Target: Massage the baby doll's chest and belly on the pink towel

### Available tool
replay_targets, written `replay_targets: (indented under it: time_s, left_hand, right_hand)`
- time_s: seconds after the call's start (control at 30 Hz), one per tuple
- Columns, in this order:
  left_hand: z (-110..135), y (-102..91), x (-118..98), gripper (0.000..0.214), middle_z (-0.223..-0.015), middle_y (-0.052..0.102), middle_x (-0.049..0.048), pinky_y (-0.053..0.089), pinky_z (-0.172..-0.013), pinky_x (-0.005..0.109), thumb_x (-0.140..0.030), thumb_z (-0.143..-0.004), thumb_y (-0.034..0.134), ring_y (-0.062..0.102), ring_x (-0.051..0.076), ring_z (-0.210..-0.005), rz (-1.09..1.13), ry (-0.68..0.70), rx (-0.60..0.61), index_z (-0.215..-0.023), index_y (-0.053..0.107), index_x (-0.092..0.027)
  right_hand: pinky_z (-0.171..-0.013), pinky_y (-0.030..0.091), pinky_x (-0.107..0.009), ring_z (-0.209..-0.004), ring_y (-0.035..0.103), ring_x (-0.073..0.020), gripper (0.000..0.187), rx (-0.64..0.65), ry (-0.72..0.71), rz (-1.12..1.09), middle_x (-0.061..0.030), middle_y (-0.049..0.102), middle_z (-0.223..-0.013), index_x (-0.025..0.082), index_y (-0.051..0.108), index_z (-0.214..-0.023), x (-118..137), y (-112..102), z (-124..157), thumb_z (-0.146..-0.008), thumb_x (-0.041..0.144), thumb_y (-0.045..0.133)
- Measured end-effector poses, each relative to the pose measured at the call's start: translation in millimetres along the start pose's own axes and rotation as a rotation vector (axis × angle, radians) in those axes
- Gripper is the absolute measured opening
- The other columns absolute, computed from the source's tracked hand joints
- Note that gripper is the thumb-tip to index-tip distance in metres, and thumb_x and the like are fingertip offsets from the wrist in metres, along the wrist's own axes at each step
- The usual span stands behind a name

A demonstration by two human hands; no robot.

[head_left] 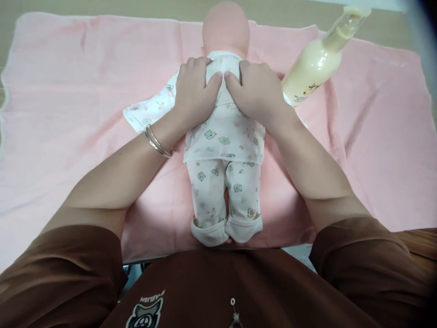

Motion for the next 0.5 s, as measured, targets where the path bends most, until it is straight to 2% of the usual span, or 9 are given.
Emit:
replay_targets:
  time_s: [0.07, 0.2, 0.27, 0.4, 0.5]
  left_hand:
    - [-0.7, -0.1, 3.0, 0.030, -0.116, 0.055, 0.0089, 0.033, -0.102, 0.042, -0.029, -0.091, 0.045, 0.045, 0.024, -0.112, -0.027, -0.033, -0.069, -0.117, 0.056, -0.017]
    - [-2.0, 2.7, 5.5, 0.030, -0.115, 0.056, 0.0095, 0.035, -0.101, 0.046, -0.031, -0.090, 0.047, 0.045, 0.028, -0.112, -0.060, -0.054, -0.069, -0.115, 0.057, -0.019]
    - [-1.7, 0.7, 5.7, 0.029, -0.114, 0.056, 0.0081, 0.034, -0.100, 0.047, -0.034, -0.089, 0.046, 0.045, 0.028, -0.112, -0.055, -0.059, -0.078, -0.114, 0.057, -0.024]
    - [-0.7, -4.2, 4.8, 0.029, -0.116, 0.056, 0.0024, 0.034, -0.097, 0.051, -0.048, -0.087, 0.042, 0.044, 0.030, -0.115, -0.034, -0.064, -0.021, -0.111, 0.056, -0.043]
    - [-1.0, -6.5, 3.3, 0.034, -0.118, 0.056, 0.0015, 0.034, -0.096, 0.054, -0.052, -0.085, 0.038, 0.044, 0.032, -0.117, -0.024, -0.047, 0.023, -0.113, 0.056, -0.048]
  right_hand:
    - [-0.079, 0.047, -0.048, -0.091, 0.058, -0.0337, 0.058, 0.015, 0.016, -0.014, -0.0182, 0.063, -0.101, 0.007, 0.056, -0.112, -2.6, 1.6, -2.2, -0.099, 0.050, 0.019]
    - [-0.085, 0.044, -0.051, -0.102, 0.055, -0.0365, 0.055, 0.023, 0.038, -0.061, -0.0202, 0.058, -0.112, 0.006, 0.050, -0.119, -5.9, 3.6, -4.9, -0.099, 0.048, 0.023]
    - [-0.087, 0.044, -0.051, -0.104, 0.053, -0.0365, 0.050, 0.021, 0.042, -0.073, -0.0195, 0.056, -0.113, 0.006, 0.050, -0.117, -6.3, 4.6, -5.8, -0.099, 0.045, 0.026]
    - [-0.089, 0.044, -0.053, -0.106, 0.052, -0.0368, 0.047, 0.006, 0.047, -0.094, -0.0191, 0.056, -0.114, 0.006, 0.051, -0.116, -6.2, 5.0, -6.4, -0.098, 0.043, 0.029]
    - [-0.090, 0.043, -0.054, -0.105, 0.052, -0.0372, 0.047, -0.006, 0.045, -0.106, -0.0200, 0.056, -0.113, 0.004, 0.052, -0.116, -5.4, 4.4, -6.4, -0.098, 0.042, 0.031]
Point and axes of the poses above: each hand's wrist, its own z-axis away from the middle knuckle, its own y-axis out of the palm, x = y × z, the point moved 5 cm from there along -z, towards the middle knuckle
